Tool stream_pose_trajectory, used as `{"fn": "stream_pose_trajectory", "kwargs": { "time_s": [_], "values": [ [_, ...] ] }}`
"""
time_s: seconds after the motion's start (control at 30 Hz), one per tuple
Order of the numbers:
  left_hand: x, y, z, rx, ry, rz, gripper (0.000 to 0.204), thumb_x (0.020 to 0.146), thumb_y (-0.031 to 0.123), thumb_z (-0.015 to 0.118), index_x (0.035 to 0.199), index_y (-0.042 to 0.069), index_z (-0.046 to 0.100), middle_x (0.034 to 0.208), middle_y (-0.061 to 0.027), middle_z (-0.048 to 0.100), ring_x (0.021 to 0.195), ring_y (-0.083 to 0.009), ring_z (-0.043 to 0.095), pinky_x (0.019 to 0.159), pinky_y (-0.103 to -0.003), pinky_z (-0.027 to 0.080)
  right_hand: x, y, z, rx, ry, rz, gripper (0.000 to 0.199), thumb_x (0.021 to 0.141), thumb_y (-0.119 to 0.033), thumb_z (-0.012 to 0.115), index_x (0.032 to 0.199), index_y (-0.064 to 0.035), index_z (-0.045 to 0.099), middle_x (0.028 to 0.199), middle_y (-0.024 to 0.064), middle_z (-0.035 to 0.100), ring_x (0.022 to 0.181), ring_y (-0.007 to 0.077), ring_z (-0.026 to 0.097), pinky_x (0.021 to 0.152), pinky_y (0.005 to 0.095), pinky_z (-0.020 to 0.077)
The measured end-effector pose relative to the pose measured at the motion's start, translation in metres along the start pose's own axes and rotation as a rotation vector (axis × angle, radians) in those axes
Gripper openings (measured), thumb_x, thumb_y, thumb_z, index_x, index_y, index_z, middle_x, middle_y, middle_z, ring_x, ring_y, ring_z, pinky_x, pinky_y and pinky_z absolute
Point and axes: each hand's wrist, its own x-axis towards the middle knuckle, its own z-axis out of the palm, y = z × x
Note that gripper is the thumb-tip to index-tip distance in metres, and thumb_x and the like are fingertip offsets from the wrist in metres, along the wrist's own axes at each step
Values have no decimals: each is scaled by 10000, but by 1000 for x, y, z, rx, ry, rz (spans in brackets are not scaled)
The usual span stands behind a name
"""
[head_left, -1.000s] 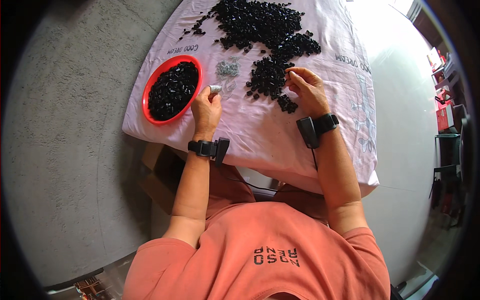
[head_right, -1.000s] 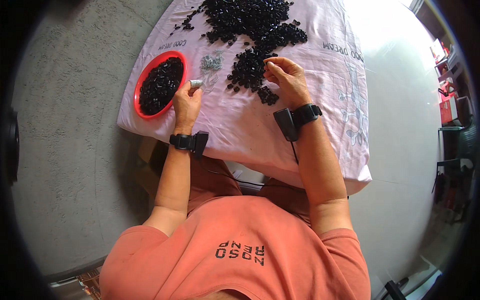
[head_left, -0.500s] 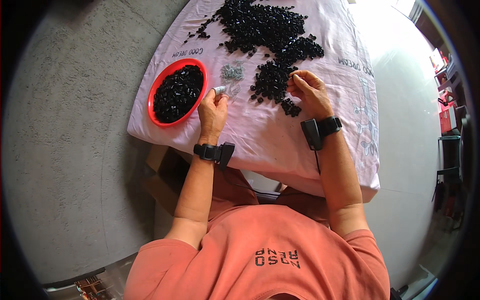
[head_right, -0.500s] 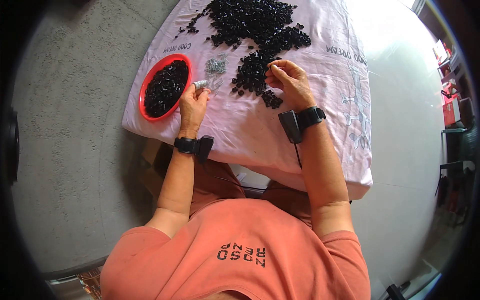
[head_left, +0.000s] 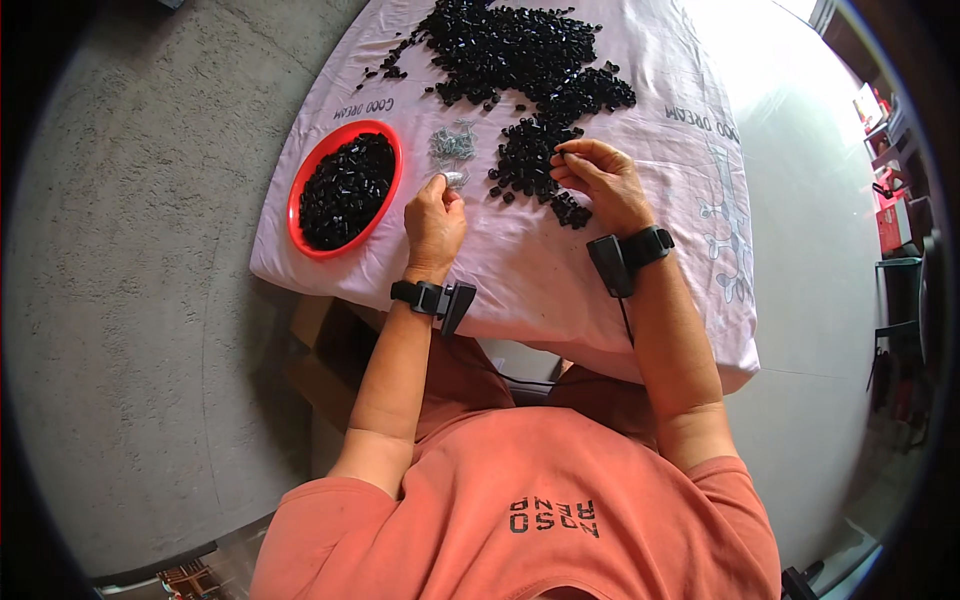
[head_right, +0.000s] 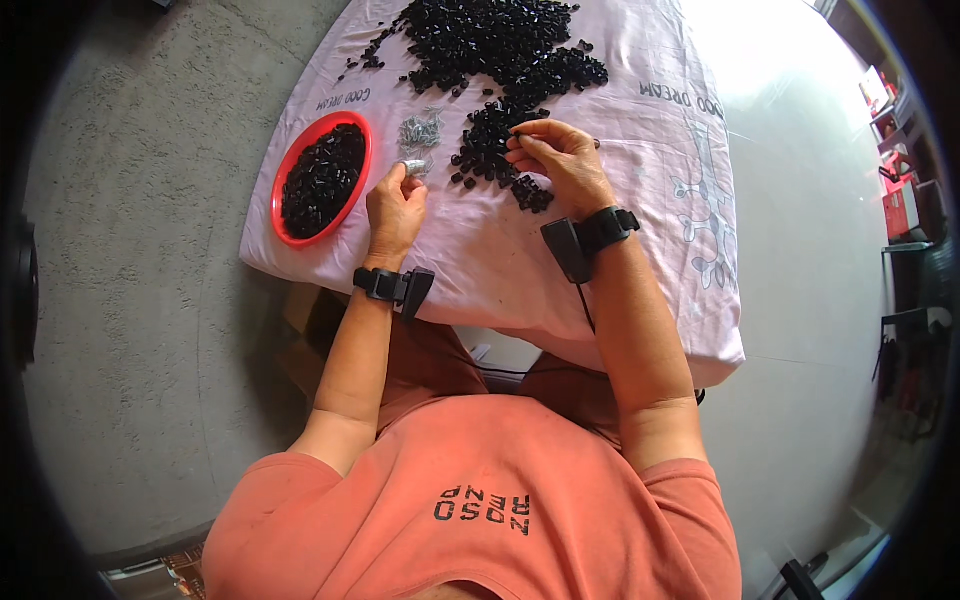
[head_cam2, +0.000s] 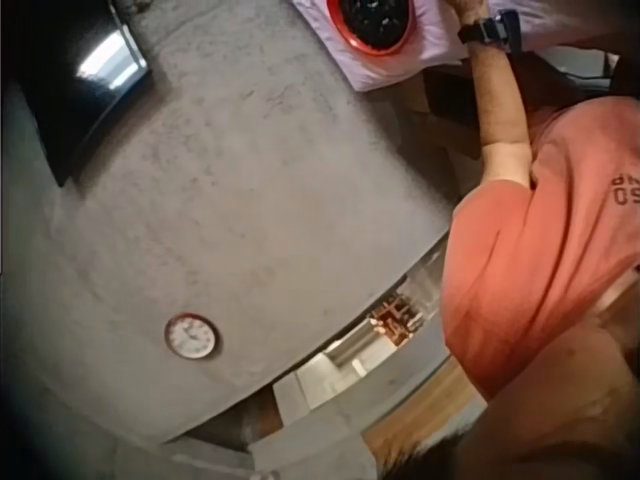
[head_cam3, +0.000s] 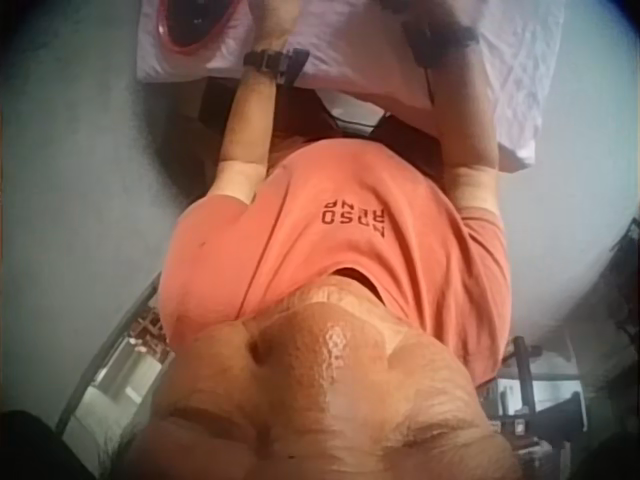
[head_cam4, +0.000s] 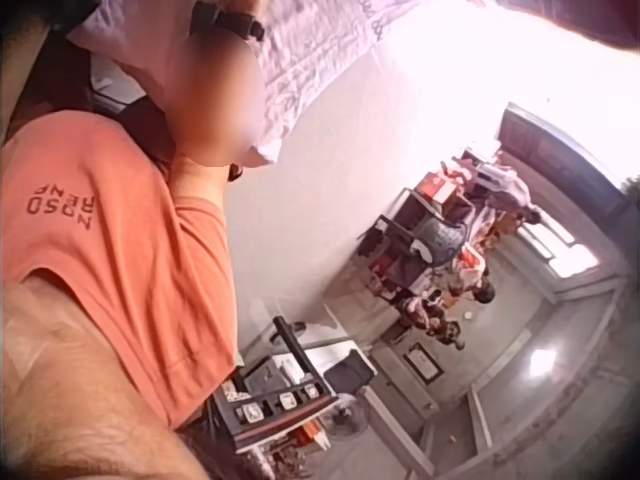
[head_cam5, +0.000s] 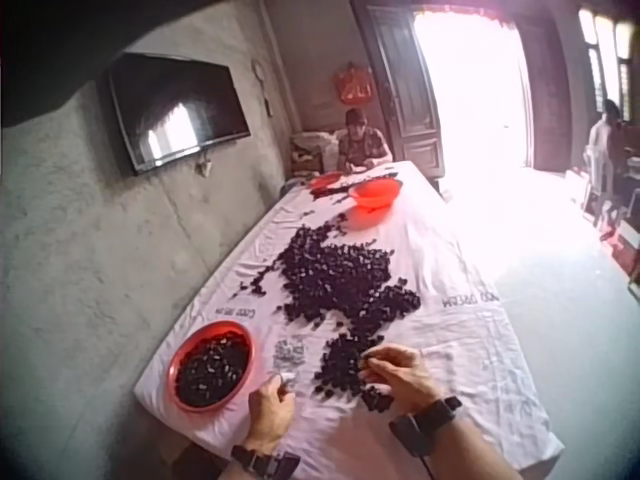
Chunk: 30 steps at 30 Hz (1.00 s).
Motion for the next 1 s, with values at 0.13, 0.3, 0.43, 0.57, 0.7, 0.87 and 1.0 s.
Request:
{"fn": "stream_pose_trajectory", "kwargs": {
  "time_s": [0.13,0.3,0.43,0.57,0.7,0.87,1.0],
  "values": [
    [0,10,2,0,54,121,147,806,-18,620,952,3,616,792,-121,666,673,-248,674,647,-359,532,-4,0,-1,-33,-30,20,192,956,-105,618,1122,-18,663,988,88,703,839,151,703,762,255,587],
    [8,57,-1,-340,-79,32,156,839,-53,585,989,-13,601,813,-115,639,703,-214,676,654,-333,541,-6,-1,0,-103,-78,75,214,963,-107,608,1135,10,657,991,97,699,843,154,701,759,251,586],
    [20,87,3,-464,-103,66,250,795,-104,582,1026,-14,611,813,-124,623,698,-251,657,658,-339,541,-8,-5,3,-119,-103,107,212,962,-98,603,1133,14,660,990,94,697,840,149,696,770,248,581],
    [29,93,8,-380,-106,184,266,789,-99,596,1039,-8,608,814,-107,623,726,-230,650,661,-336,529,-6,-2,1,-111,-127,121,211,962,-96,603,1134,14,657,986,89,696,839,141,693,773,247,579],
    [33,95,8,-278,-122,261,357,813,-97,591,1152,11,620,814,-79,629,718,-170,651,672,-298,536,-6,-1,1,-108,-153,127,204,964,-99,601,1126,16,652,981,81,694,843,134,692,771,244,578],
    [34,99,6,-279,-141,279,344,799,-93,592,1129,1,614,794,-102,634,721,-214,656,655,-328,526,-6,0,1,-105,-178,122,194,965,-99,600,1115,14,649,971,73,693,844,130,692,774,245,578],
    [36,99,8,-239,-154,313,301,798,-84,597,1089,-9,602,800,-118,639,726,-253,659,648,-350,522,-7,-1,2,-100,-180,124,191,967,-96,597,1115,13,646,967,70,694,844,129,692,777,245,578]
  ]
}}
